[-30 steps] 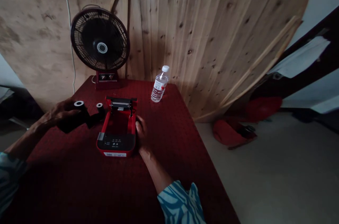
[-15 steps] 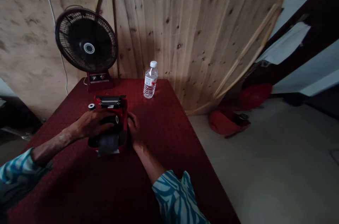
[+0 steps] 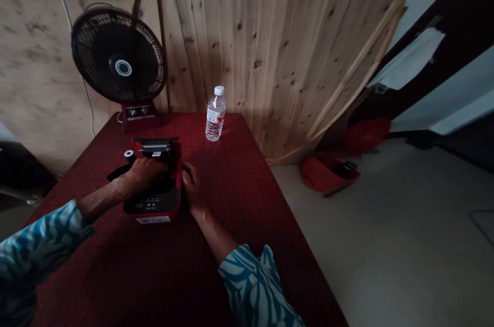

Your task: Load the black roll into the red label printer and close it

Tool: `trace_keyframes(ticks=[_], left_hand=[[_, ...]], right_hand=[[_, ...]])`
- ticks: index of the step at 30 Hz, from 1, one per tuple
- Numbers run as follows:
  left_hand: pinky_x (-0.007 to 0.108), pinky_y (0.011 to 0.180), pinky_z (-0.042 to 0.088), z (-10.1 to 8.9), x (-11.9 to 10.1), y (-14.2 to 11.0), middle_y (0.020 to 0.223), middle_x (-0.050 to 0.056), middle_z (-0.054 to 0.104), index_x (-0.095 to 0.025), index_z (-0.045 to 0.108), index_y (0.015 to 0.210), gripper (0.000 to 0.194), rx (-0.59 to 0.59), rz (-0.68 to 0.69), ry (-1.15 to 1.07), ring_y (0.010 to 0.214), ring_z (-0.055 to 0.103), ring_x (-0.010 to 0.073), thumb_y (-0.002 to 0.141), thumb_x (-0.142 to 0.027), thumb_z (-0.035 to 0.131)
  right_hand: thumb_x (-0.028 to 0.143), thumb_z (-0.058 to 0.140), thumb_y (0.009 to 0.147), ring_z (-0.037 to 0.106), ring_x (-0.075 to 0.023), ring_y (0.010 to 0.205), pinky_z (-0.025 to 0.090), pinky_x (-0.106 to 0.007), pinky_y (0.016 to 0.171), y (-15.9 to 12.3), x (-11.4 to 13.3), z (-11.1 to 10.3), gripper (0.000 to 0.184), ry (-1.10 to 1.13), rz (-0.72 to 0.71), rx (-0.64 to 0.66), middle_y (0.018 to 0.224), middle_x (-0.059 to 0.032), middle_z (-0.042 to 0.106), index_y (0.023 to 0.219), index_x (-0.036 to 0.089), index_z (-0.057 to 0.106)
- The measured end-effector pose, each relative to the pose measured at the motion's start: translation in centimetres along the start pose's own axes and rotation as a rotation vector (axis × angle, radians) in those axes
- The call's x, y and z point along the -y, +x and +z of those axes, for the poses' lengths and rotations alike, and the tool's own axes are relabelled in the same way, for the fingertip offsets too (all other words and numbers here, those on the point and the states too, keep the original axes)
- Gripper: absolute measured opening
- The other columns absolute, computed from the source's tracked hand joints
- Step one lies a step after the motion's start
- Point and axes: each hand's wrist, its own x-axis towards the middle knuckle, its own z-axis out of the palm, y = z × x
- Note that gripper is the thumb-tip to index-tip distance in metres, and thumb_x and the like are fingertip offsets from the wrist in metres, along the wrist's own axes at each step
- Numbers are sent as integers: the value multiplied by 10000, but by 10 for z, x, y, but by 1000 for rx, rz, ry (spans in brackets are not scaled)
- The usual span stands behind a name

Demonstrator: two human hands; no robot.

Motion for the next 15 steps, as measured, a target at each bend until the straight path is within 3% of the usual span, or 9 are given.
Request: trace_keyframes(ticks=[5,9,12,15], left_hand=[[397,896,538,-5,14,-9,1144,99,729,-233,708,1119,255,58,78,-43,1051,687,292,888,-263,606],[284,870,531,-14,32,-39,1120,33,745,-242,684,1167,330,-9,188,-356,987,704,199,956,-403,489],[294,835,529,-13,39,-58,1073,28,755,-244,708,1120,365,-35,221,-489,932,705,201,918,-483,520],[316,862,509,-7,37,-66,1067,33,757,-234,729,1068,324,-35,244,-472,953,696,208,916,-427,518]], right_hand=[[424,552,839,587,-222,1177,419,-400,1056,1,-5,0,357,17,-9,6,1224,-33,677,1138,262,660],[430,555,840,598,-221,1158,432,-398,1039,1,-7,0,357,32,-7,11,1211,-31,683,1140,264,656],[433,554,841,605,-220,1146,440,-390,1025,0,-4,1,351,23,-22,9,1198,-29,691,1129,263,661],[431,552,840,599,-221,1159,434,-388,1030,-1,0,1,353,5,-15,-1,1206,-30,691,1129,261,662]])
